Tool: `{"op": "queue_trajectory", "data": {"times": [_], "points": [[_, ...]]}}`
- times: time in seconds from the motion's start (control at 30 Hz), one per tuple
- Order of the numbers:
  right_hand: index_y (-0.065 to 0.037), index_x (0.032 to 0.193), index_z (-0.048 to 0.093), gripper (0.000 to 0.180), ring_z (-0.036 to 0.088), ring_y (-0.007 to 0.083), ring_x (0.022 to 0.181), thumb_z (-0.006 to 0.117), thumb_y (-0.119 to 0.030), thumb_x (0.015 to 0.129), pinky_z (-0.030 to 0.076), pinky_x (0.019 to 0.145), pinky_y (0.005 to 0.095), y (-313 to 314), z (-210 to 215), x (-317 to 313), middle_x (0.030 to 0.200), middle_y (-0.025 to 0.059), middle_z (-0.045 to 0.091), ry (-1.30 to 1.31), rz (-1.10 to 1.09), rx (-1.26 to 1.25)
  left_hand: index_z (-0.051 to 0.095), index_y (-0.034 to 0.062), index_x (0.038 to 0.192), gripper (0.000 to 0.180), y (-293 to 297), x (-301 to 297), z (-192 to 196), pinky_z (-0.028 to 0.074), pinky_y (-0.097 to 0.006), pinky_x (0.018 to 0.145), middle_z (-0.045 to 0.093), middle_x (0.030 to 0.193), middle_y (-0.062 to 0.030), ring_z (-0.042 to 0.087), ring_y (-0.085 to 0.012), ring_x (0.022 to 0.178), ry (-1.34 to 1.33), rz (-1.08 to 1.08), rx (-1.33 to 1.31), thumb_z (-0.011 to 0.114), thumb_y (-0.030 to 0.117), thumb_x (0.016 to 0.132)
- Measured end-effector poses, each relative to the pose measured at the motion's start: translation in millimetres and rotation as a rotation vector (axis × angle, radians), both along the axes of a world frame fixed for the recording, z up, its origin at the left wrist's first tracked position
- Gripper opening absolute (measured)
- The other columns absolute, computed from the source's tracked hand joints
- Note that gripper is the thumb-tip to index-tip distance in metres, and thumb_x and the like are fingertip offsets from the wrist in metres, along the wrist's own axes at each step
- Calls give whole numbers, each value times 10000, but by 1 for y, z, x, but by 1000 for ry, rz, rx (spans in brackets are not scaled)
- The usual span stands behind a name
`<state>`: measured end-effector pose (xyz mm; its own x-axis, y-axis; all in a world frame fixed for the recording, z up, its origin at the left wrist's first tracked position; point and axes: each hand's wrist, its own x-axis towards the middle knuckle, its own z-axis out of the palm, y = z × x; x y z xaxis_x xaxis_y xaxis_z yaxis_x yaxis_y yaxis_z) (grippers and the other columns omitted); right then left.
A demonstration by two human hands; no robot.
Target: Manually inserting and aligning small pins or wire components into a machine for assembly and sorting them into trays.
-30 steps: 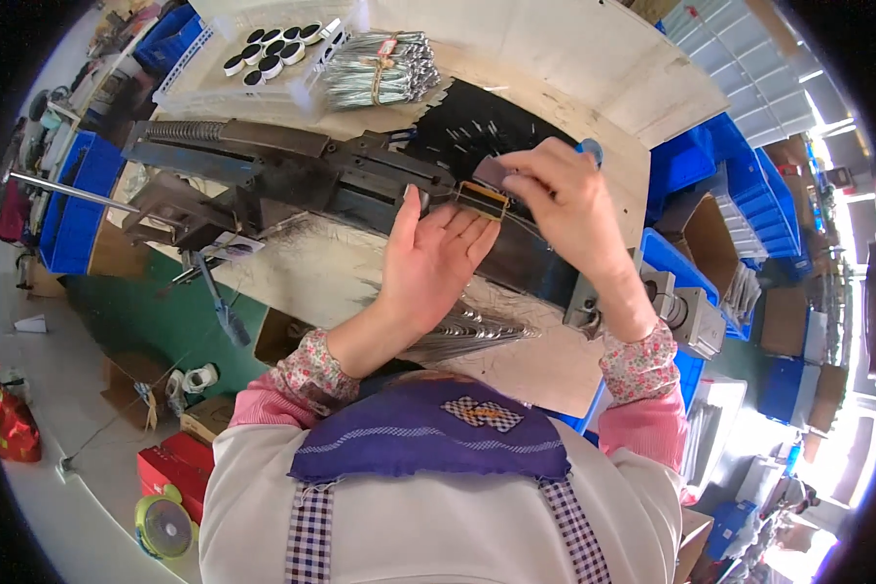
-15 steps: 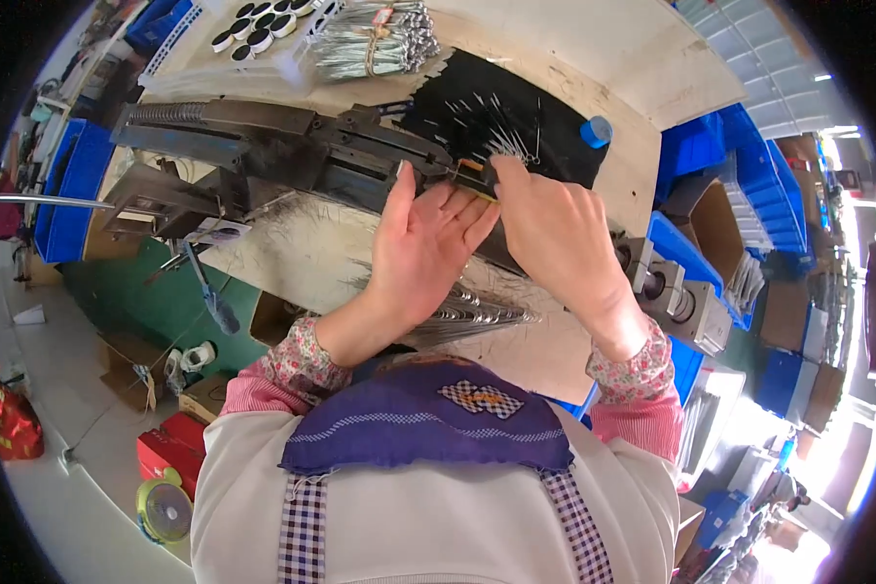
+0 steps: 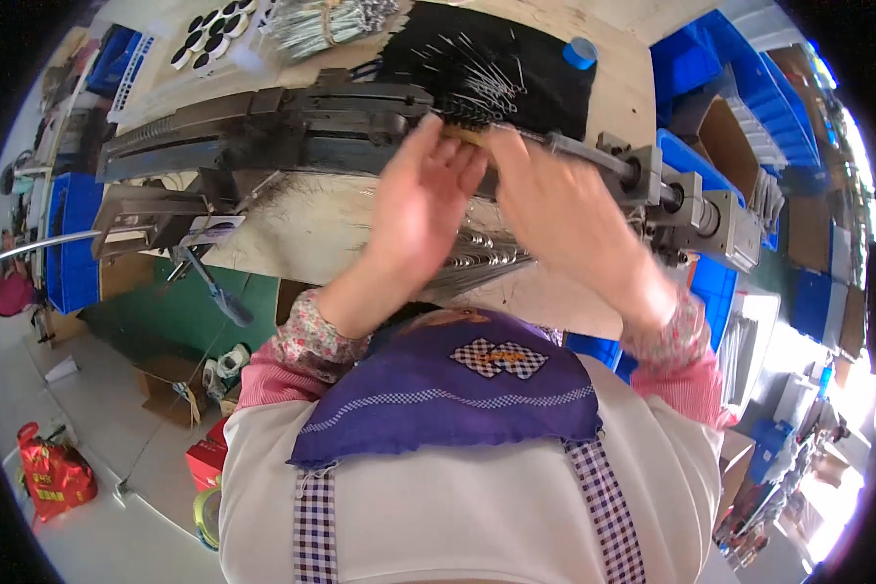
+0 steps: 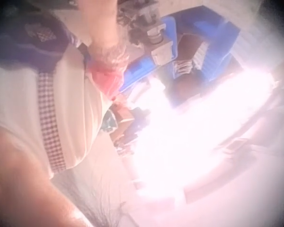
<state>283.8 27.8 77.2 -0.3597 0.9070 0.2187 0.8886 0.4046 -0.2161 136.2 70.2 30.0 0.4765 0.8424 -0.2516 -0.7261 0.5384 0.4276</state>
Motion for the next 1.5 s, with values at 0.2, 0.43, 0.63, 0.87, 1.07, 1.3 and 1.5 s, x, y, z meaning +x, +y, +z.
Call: {"op": "queue_trajectory", "data": {"times": [0.2, 0.43, 0.63, 0.87, 1.07, 1.3, 1.5], "points": [[-45, 1125, 558, 295, 663, 388, 738, 527, -136, 846, 527, 638, 504, -35, -114, 8, 888, 202, 659, -58, -52, -482, 567, 138, 1038, 137, -27, 25, -53, 451, -242, 894, 589, 1000, 36, 547, -60, 889, -8, -24, -26, 618, 148, 912], [-42, 1176, 468, 292, 636, 396, 864, 527, -182, 926, 509, 714, 470, -19, -140, 9, 991, 214, 654, 21, -26, -502, 468, -55, 1287, 411, -68, -75, -16, 490, -397, 966, 615, 1182, -196, 617, -318, 1075, 143, -47, 80, 379, 232, 1007], [-58, 1016, 491, 151, 638, 410, 754, 533, -143, 899, 504, 640, 502, -21, -145, 11, 844, 220, 649, 97, 23, -313, -2, -62, 1466, 843, -25, -174, -56, 191, -476, 1159, 61, 1531, -271, 151, -401, 1418, -59, 935, -325, 394, 491, 968], [-55, 1025, 483, 157, 631, 415, 786, 538, -107, 887, 499, 649, 500, -24, -143, 10, 882, 217, 650, 76, 33, -305, -88, -76, 1452, 917, 12, -212, -49, 16, -486, 1172, -15, 1542, -264, 17, -390, 1439, -227, 853, -126, 314, 577, 950], [-55, 1045, 478, 178, 618, 439, 822, 538, -101, 885, 476, 685, 527, -22, -143, 11, 905, 225, 647, 99, 19, -334, 214, 10, 1466, 788, 25, -204, -16, 70, -471, 1154, 249, 1533, -162, 272, -301, 1399, -178, 904, -268, 298, 585, 935], [-46, 1046, 473, 171, 605, 465, 842, 535, -130, 910, 459, 698, 550, -24, -134, 10, 941, 258, 639, 138, -29, -441, 11, -67, 1466, 815, 15, -209, -20, 25, -494, 1170, 52, 1547, -239, 77, -369, 1437, -122, 870, -66, 280, 529, 979], [2, 1049, 496, 178, 614, 416, 824, 538, -116, 921, 476, 707, 455, -39, -127, 19, 913, 254, 613, 419, -44, -378, 122, -105, 1447, 758, -42, -178, -22, 183, -455, 1156, 191, 1510, -268, 182, -397, 1413, 305, 882, -26, 448, 395, 980]]}}
